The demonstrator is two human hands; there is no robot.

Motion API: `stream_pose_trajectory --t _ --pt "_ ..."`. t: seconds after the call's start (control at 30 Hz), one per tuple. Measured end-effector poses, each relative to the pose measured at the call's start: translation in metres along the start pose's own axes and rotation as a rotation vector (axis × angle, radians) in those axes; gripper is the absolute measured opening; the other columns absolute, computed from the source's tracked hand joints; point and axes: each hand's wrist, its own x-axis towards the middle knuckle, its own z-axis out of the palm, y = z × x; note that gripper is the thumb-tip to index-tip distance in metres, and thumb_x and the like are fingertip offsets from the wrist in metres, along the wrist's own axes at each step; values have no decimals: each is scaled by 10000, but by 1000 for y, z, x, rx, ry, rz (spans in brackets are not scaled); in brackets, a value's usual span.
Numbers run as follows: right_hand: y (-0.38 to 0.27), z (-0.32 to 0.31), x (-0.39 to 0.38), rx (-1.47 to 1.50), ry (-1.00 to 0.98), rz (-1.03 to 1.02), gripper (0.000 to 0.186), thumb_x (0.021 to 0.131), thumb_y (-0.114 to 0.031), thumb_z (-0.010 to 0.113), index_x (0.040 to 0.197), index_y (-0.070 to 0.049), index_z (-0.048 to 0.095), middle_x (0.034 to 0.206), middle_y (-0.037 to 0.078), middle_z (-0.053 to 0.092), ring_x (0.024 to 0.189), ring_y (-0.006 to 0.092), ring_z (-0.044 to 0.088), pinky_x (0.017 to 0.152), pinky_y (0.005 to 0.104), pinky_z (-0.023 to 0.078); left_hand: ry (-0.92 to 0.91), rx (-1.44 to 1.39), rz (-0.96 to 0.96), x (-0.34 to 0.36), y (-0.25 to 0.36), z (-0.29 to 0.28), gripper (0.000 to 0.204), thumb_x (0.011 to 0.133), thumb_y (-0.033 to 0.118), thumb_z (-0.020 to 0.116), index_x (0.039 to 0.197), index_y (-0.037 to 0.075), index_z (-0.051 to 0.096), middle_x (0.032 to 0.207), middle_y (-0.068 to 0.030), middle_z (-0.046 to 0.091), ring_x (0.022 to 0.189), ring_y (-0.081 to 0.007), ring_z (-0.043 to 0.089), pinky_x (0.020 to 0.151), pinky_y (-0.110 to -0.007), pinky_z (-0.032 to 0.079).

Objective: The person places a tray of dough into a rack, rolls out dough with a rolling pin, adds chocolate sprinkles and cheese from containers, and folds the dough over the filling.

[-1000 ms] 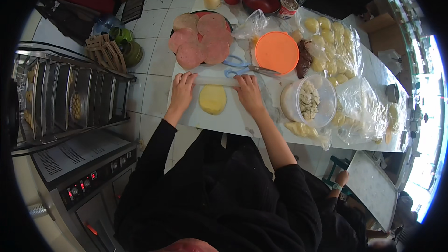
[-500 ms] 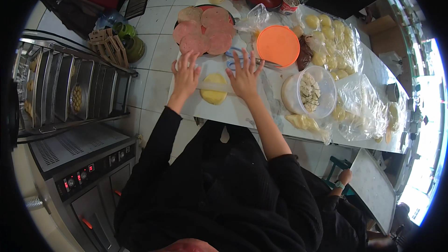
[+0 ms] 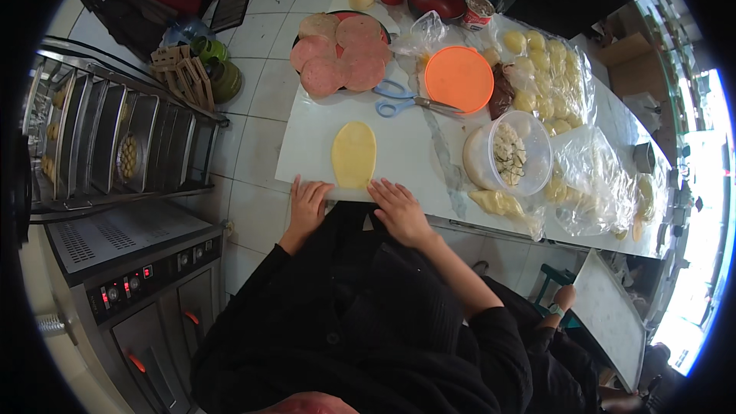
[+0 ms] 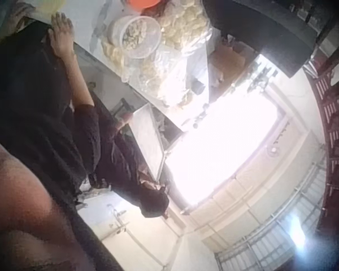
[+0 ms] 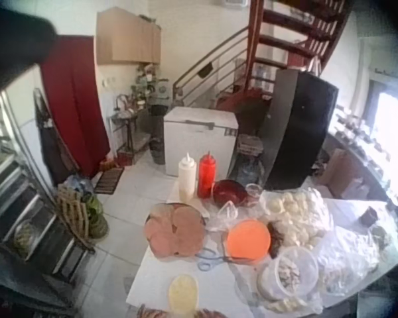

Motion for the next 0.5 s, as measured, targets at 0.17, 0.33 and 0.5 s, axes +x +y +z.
stream_pose_trajectory --t 0.17,0.33,0.5 --pt "29 -28 58 455 291 151 446 841 -99 464 1263 2 356 1221 226 438 1121 375 426 934 386 360 206 60 73 -24 0 -11 297 679 -7 534 961 85 560 938 -44 538 897 -216 492 903 -417 314" --pt "25 -6 121 198 123 395 491 757 -104 574 1213 -10 418 1182 232 457 1075 349 459 872 396 392 390 119 -32 -49 -23 -44 284 693 -9 544 964 73 559 952 -59 536 918 -243 475 865 -404 327" --pt "38 -2 125 152 163 195 331 731 -99 600 1036 0 515 960 205 574 915 324 553 781 400 440 690 199 -334 -53 -31 -78 315 726 -5 531 1039 30 518 1003 -125 526 953 -306 447 842 -404 326"
